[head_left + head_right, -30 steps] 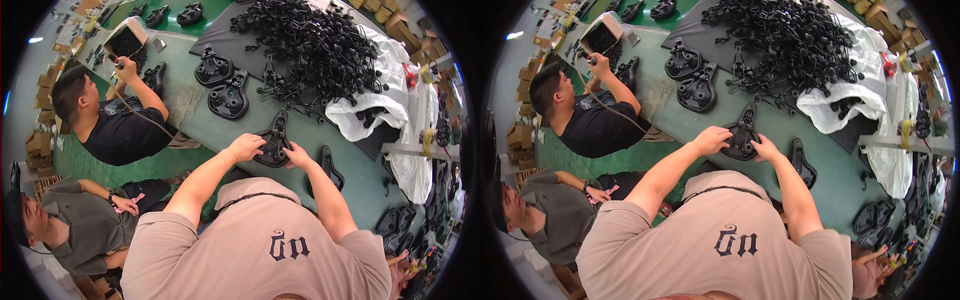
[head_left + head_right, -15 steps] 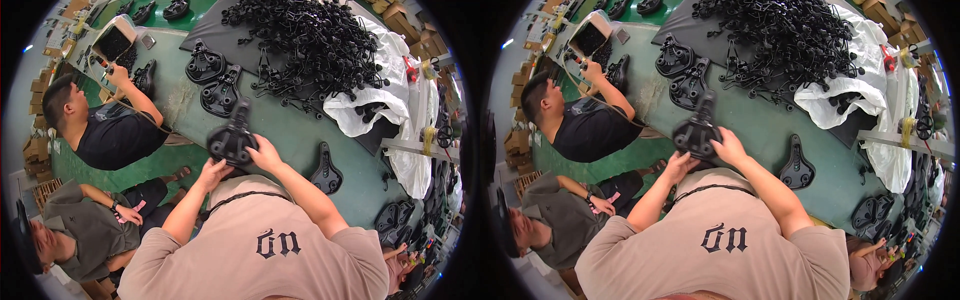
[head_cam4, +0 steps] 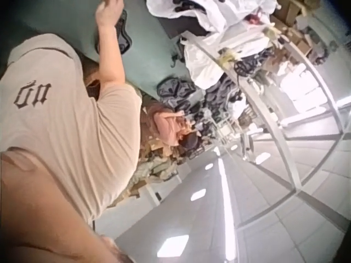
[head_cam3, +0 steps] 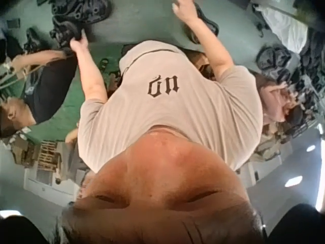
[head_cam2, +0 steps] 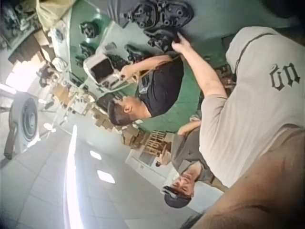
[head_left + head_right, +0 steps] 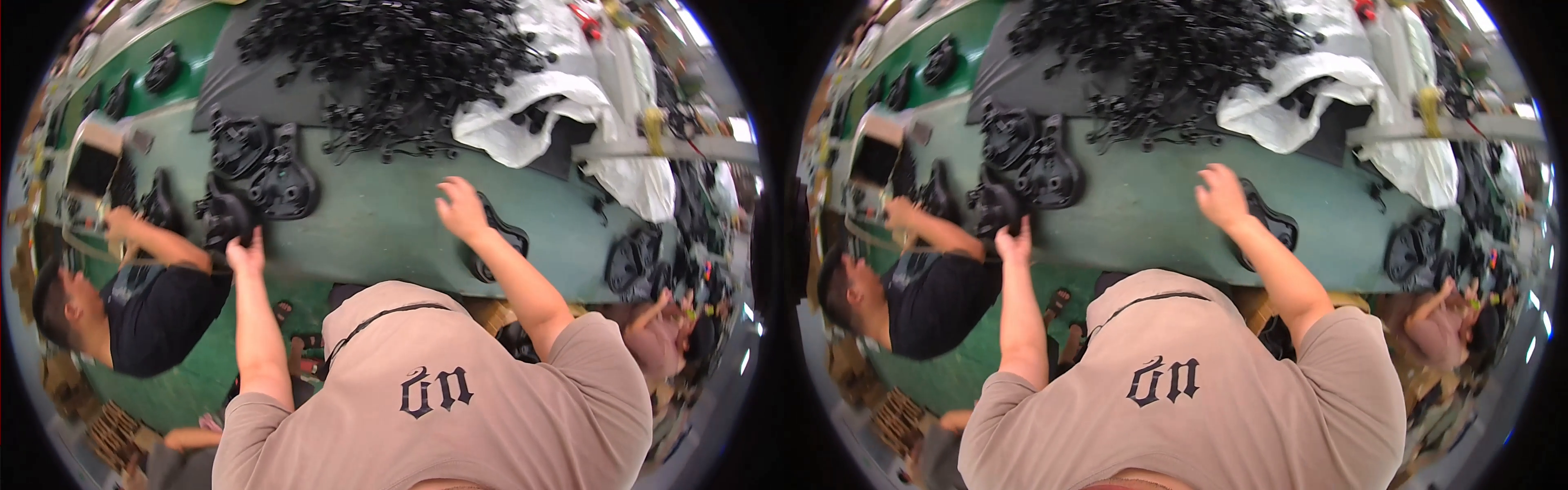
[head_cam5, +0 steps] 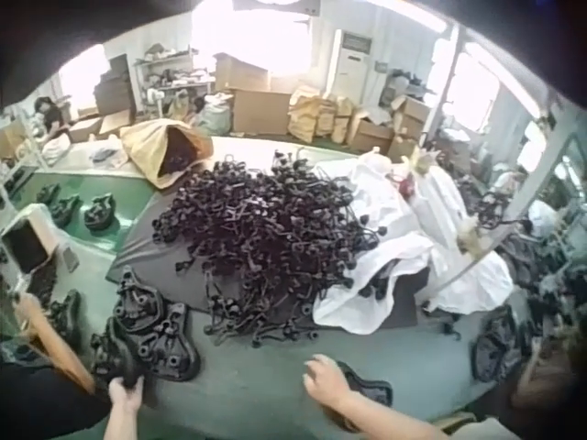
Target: The recorder is assembling small plastic and metal components onto the underside of bicycle seats on a factory production line.
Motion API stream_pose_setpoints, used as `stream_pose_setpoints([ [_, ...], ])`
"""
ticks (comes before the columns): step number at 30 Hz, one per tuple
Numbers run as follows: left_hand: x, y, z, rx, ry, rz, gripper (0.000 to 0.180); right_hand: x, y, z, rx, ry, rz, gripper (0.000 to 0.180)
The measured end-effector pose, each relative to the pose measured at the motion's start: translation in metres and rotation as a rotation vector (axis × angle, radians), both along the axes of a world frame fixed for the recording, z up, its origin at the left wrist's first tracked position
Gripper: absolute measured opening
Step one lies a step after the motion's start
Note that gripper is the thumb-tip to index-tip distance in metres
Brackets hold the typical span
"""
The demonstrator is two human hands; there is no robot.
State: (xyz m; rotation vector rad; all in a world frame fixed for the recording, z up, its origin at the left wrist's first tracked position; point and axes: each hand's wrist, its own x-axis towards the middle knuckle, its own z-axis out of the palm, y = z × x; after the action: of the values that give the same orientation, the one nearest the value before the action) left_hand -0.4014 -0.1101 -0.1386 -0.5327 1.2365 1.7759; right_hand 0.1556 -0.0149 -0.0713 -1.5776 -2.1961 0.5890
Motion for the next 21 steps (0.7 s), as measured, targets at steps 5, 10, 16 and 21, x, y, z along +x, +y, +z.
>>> stream_pose_setpoints([
  [5, -0.051, 0.041, -0.034, -0.334, 0.362, -0.274, 0.041, 0.166, -0.043, 0.004, -0.538, -0.438, -0.508, 0.081],
  [10, 0.003, 0.027, -0.043, -0.725, 0.719, -0.387, 0.044, 0.176, -0.070, -0.011, -0.790, -0.145, -0.607, 0.084],
  [16, 0.200, 0.004, 0.010, -0.183, 1.322, -1.207, 0.026, 0.103, 0.018, -0.013, -0.280, 0.053, -0.174, 0.052],
  [21, 0.291, 0.088, 0.056, 0.156, 1.717, -1.635, 0.044, 0.154, 0.197, -0.029, -0.104, -0.248, -0.577, 0.070],
])
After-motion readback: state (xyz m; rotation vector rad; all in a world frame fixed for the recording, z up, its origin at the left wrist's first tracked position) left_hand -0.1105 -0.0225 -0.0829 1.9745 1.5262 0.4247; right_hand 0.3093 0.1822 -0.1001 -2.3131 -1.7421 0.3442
